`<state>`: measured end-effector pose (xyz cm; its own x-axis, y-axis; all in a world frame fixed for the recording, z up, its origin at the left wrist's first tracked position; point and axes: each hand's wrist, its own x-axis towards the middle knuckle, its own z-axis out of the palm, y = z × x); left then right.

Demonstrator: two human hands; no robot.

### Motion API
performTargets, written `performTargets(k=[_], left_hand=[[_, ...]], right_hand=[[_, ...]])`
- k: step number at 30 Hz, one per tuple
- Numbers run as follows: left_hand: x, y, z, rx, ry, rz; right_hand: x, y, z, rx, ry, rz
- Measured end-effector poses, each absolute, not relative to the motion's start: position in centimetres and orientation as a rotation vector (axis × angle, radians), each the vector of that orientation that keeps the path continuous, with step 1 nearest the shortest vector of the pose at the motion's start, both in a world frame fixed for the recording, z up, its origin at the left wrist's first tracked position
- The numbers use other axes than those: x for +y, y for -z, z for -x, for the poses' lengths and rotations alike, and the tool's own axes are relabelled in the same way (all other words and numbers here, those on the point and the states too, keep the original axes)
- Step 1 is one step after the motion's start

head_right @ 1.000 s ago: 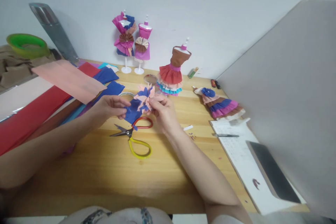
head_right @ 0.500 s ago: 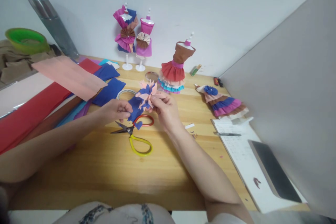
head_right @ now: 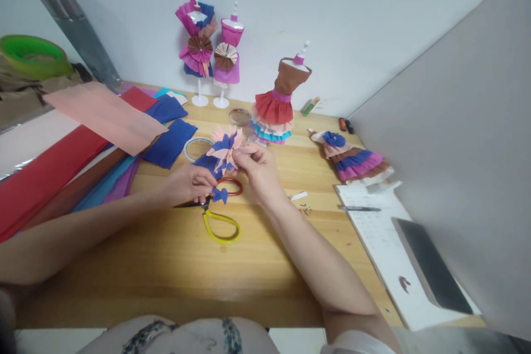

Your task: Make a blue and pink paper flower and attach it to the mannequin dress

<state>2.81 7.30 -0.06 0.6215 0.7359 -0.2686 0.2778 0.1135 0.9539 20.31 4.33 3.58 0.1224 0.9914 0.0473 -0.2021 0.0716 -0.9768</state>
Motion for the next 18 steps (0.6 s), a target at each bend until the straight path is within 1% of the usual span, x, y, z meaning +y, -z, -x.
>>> performTargets(k=[7, 11, 14, 18], left_hand=[[8.0, -0.5, -2.6, 0.941, -0.474, -1.395], [8.8, -0.7, -2.3, 0.874, -0.641, -1.063], [8.8, -0.8, -2.2, 0.776, -0.687, -0.895], [8.2, -1.0, -2.2, 0.633, -0.687, -1.085]], right_hand=[[4.3, -3.3, -20.1, -1.097, -1.105, 1.128], [4.2, -2.9, -19.9, -1.249, -1.050, 1.179], [4.0, -2.5, -19.8, -1.420, -0.898, 1.243], [3.5, -2.5, -19.7, -1.663, -0.556, 1.234]])
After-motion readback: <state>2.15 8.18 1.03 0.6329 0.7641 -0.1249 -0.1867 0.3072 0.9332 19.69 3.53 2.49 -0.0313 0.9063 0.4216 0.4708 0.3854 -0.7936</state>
